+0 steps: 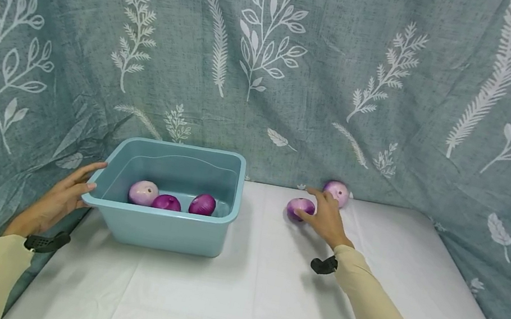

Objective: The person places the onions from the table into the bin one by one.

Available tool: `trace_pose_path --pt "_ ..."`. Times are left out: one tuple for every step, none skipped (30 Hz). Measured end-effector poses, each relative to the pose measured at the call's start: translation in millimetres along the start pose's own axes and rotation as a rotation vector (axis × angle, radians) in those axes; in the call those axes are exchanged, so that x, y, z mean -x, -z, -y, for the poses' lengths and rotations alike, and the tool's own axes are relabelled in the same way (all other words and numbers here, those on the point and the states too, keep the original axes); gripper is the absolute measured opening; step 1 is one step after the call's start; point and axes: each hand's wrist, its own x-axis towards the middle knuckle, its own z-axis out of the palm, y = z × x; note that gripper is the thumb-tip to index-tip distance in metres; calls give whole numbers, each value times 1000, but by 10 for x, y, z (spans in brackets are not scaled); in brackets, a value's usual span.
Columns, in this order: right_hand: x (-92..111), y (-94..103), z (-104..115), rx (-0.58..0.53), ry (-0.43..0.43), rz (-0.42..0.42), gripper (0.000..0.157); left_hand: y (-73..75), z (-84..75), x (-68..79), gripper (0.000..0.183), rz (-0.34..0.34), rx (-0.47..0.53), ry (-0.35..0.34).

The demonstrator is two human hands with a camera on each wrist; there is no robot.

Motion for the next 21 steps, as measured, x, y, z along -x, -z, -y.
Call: trace_pose_path --pt "2 -9 -15 3 -7 4 72 0 -3 -1 59 3 3 -2" --pt "4 -20 -29 4 -11 9 73 -1 -7 -3 59 6 5 -4" --pt "5 -31 -43 6 -15 14 74 -3 -11 -3 59 9 7 -5" --pt "7 -43 -57 7 -20 18 75 -6 -15 -4 59 9 7 -5" --pt "8 -55 -69 7 -25 21 75 -9 -18 -4 59 10 7 -4" --pt "9 -64 -78 3 -30 21 76 -12 -22 -6 59 10 7 -4" --pt "13 -76 -86 0 -37 22 76 -15 -20 -7 59 10 8 -3" --pt "15 -85 -92 -4 -40 21 76 -17 -18 -7 59 10 8 -3" --pt "18 -92 -97 -8 -45 20 76 -18 -16 -8 59 10 9 -3" --pt "18 -103 -106 -9 -45 18 75 -17 -14 -10 59 10 10 -4" --pt "18 -109 -110 -13 -45 16 74 -15 -12 -13 59 10 11 -3" --pt "17 -115 -114 -15 -45 13 73 -12 -9 -14 59 10 12 -2" --pt "17 -123 -121 -15 -45 12 72 -9 -6 -13 59 10 12 -1" --pt "16 -126 -123 -17 -46 12 71 -5 -2 -10 59 10 12 1" --pt "15 -130 -125 -17 -46 11 69 -2 1 -7 59 9 13 3" --pt "14 -128 -127 -16 -47 10 68 0 2 -7 59 8 13 5" --pt "14 -122 -123 -16 -49 10 67 0 2 -7 59 7 14 7" --pt "14 -118 -121 -14 -48 9 66 0 2 -7 59 6 16 7" --pt "14 -114 -118 -12 -48 10 66 0 2 -6 59 6 17 8" --pt "13 -107 -112 -12 -50 11 66 -1 1 -7 59 5 19 8" --pt "12 -103 -108 -11 -50 12 66 -1 1 -7 59 5 19 7"
